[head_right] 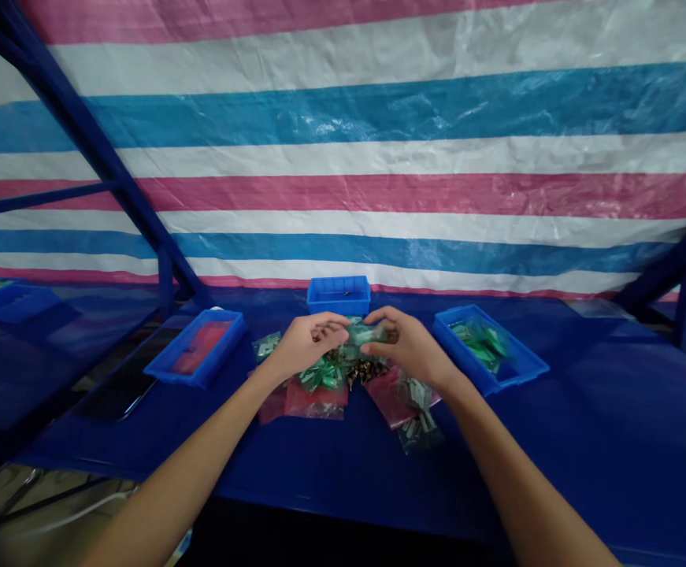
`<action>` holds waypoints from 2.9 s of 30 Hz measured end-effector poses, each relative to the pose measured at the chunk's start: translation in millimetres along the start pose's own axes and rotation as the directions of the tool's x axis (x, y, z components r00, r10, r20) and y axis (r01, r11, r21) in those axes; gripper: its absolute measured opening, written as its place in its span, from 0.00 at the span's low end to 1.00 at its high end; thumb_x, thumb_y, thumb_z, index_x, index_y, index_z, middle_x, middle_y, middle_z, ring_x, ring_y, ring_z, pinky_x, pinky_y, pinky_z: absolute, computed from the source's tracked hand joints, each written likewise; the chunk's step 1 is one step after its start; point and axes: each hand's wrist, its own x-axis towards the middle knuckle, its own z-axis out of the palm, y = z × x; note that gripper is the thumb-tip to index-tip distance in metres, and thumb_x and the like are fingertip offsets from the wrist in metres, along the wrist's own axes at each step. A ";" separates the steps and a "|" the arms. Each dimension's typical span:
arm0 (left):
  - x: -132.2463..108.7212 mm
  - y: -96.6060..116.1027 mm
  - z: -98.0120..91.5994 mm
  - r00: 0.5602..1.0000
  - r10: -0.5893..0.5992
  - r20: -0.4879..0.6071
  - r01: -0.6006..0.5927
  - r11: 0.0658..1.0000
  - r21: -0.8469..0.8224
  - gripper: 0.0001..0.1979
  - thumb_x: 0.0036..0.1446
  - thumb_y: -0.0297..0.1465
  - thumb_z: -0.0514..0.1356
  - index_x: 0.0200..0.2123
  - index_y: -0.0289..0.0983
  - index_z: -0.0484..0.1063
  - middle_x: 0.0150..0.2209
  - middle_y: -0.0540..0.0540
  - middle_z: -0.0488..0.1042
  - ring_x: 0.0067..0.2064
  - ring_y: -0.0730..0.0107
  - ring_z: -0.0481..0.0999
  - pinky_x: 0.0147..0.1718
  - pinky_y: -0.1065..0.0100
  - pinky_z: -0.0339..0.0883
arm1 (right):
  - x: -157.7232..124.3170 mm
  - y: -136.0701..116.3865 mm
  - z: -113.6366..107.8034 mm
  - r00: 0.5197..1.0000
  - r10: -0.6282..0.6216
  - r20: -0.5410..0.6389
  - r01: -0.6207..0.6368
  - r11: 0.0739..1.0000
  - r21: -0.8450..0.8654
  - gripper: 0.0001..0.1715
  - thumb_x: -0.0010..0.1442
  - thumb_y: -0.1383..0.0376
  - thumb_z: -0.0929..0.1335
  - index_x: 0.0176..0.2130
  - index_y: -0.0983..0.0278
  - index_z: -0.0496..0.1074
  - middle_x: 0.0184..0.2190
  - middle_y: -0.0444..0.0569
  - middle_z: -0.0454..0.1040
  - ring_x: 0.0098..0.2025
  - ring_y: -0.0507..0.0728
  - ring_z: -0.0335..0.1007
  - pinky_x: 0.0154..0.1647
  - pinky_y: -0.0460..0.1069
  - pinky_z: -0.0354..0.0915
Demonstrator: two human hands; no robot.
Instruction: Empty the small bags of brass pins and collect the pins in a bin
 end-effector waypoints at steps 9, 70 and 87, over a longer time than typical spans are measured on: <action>2.2 -6.7 6.9 0.995 -0.095 0.013 0.095 0.966 -0.239 0.16 0.55 0.44 0.63 0.34 0.34 0.75 0.31 0.45 0.76 0.29 0.71 0.72 0.27 0.71 0.64 | -2.9 -0.5 32.0 1.000 -0.010 -0.002 0.010 0.985 0.173 0.17 0.55 0.54 0.71 0.38 0.63 0.69 0.33 0.46 0.75 0.36 0.55 0.71 0.37 0.49 0.65; 3.2 0.2 6.3 0.977 -0.209 0.033 0.208 0.918 -0.337 0.18 0.62 0.46 0.55 0.35 0.35 0.70 0.24 0.47 0.77 0.20 0.76 0.70 0.19 0.74 0.57 | -2.3 -3.2 36.6 0.974 -0.042 -0.223 0.080 0.983 0.164 0.17 0.58 0.53 0.69 0.41 0.62 0.69 0.30 0.47 0.75 0.30 0.54 0.71 0.30 0.48 0.66; 2.1 -4.0 5.9 0.989 -0.125 -0.084 0.118 0.989 -0.093 0.17 0.64 0.43 0.52 0.44 0.37 0.73 0.28 0.46 0.77 0.23 0.72 0.71 0.25 0.71 0.64 | -28.8 -5.1 -99.1 0.434 -0.436 -0.788 -0.580 0.535 -0.615 0.15 0.56 0.59 0.66 0.37 0.66 0.77 0.30 0.55 0.77 0.35 0.62 0.72 0.37 0.53 0.61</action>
